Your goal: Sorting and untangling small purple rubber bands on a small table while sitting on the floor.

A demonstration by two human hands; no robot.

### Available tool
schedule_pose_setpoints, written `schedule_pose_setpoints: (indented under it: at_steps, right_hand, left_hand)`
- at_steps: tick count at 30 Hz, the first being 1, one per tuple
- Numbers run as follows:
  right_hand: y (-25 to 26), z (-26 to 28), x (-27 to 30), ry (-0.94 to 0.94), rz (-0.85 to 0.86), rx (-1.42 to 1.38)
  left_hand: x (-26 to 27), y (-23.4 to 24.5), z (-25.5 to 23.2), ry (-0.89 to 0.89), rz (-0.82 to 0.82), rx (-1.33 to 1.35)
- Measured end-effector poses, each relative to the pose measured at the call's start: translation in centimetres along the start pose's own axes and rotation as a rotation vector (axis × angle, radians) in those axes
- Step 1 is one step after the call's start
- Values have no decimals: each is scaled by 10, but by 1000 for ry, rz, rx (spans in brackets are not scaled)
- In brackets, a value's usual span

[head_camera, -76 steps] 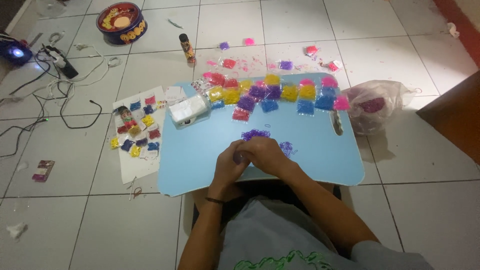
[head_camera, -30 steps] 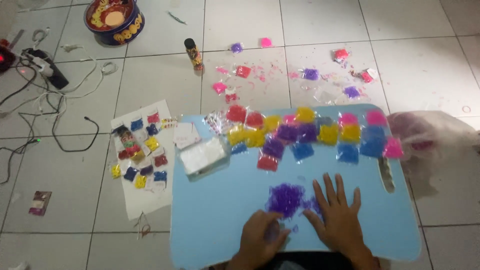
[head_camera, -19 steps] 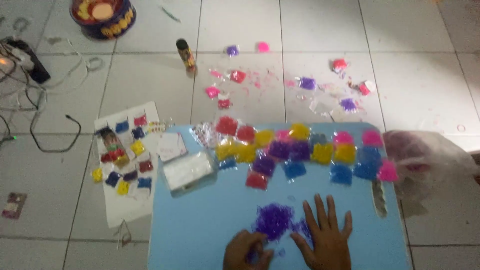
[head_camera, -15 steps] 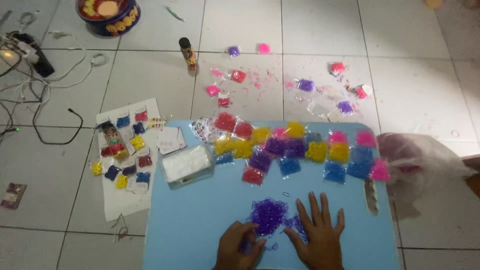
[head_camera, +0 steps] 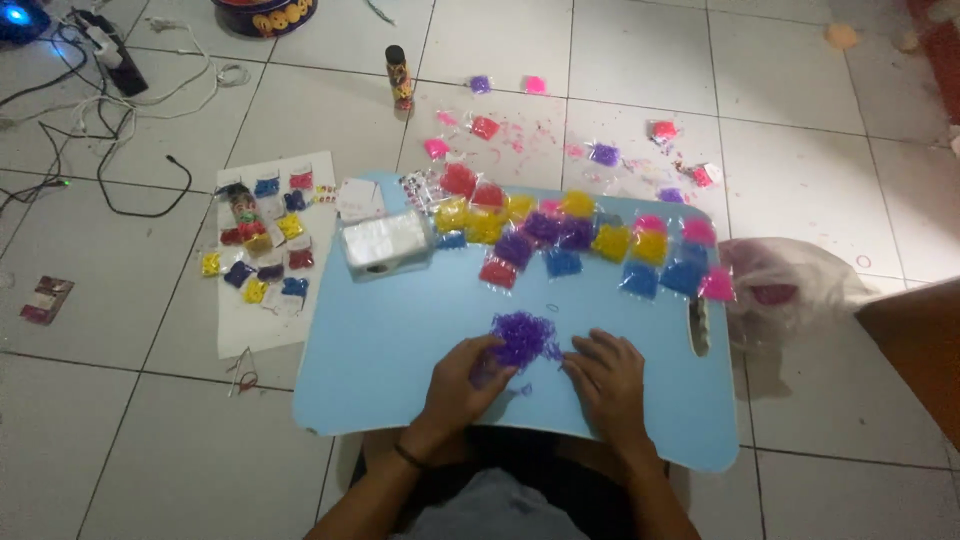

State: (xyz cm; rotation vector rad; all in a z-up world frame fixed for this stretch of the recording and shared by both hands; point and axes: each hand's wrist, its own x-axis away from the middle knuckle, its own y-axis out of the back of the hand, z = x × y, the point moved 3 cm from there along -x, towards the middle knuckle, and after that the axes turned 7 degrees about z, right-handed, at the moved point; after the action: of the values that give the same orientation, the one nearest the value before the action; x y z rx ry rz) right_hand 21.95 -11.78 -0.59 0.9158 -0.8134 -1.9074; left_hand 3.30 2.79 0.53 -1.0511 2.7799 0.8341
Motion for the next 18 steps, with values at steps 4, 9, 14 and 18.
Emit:
schedule_pose_setpoints:
  at_steps: [4, 9, 14, 18]
  right_hand:
    - [-7, -17, 16, 61, -223, -56]
    - [-11, -33, 26, -71, -251, -67]
    - [13, 5, 20, -43, -313, -114]
    - [15, 10, 21, -84, -328, -131]
  left_hand:
    - [6, 0, -1, -47, -57, 117]
    - [5, -4, 6, -101, -28, 92]
    - [9, 0, 3, -78, -34, 99]
    - [10, 1, 3, -86, -36, 164]
